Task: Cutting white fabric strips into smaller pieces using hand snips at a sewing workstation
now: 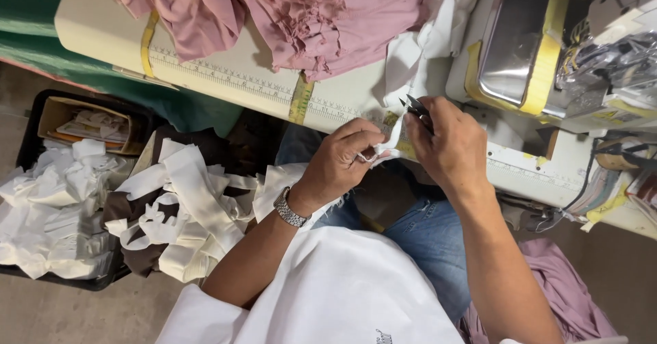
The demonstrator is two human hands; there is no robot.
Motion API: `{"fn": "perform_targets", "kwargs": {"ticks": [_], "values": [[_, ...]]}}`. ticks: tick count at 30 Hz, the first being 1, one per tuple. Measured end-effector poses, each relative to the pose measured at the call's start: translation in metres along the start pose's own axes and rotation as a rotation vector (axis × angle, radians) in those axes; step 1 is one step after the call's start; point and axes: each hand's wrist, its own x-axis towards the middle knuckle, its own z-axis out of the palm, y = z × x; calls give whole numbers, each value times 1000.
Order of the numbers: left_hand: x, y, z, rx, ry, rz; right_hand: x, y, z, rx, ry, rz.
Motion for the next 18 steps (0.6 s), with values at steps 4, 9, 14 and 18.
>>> {"fn": "perform_targets", "kwargs": {"ticks": [4,9,14,18], "values": [[21,4,-1,67,-34,21,1,2,3,142,100,-51],[65,-13,16,53,-11,81,3,2,-2,171,172,-121],[56,-4,-5,148,58,269,-15,13,-40,217,145,-24],[7,30,-29,-27,-25,164,-30,15,-45,94,1,64]]}}
